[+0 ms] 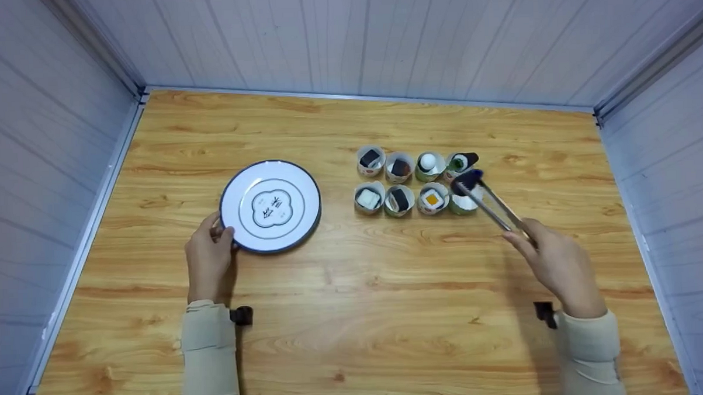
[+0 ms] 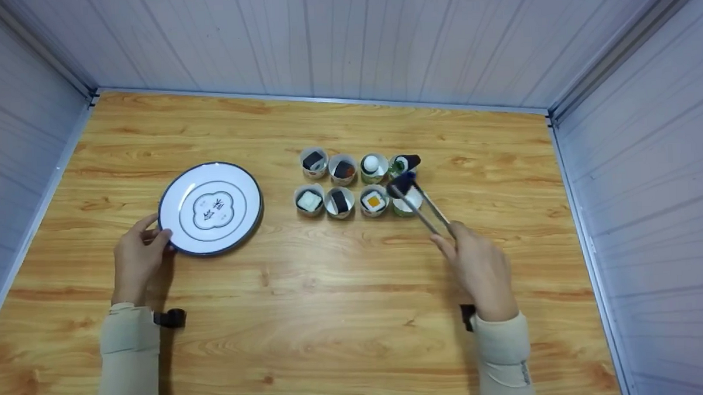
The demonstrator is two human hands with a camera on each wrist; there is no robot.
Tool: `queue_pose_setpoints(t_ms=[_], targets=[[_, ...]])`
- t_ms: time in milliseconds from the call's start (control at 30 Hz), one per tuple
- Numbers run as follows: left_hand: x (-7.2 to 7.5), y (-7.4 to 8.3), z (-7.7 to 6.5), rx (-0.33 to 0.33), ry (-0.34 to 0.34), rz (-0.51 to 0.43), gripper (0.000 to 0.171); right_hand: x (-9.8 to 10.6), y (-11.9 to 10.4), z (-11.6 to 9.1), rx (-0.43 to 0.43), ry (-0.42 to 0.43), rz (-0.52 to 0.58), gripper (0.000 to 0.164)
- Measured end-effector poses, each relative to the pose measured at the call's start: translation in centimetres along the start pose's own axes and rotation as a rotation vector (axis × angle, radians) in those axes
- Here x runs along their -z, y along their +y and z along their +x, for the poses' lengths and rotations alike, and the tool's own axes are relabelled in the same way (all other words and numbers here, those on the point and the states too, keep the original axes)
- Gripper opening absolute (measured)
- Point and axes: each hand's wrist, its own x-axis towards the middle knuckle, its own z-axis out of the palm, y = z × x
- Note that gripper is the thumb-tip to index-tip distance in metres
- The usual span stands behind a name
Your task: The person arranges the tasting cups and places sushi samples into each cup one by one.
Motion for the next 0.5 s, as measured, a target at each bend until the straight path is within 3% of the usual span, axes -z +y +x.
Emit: queue_pose_setpoints(t_ms=[200, 500], targets=[[0.0, 0.2, 0.0, 0.014, 0.003, 0.007, 0.046, -0.6, 1.5, -0.8, -0.024, 0.02, -0.03, 0.033], [0.0, 0.3, 0.1, 0.042, -0.017, 0.0, 0.048, -2.5, 1.6, -1.0, -0.051, 0.004, -0.062, 0.039]])
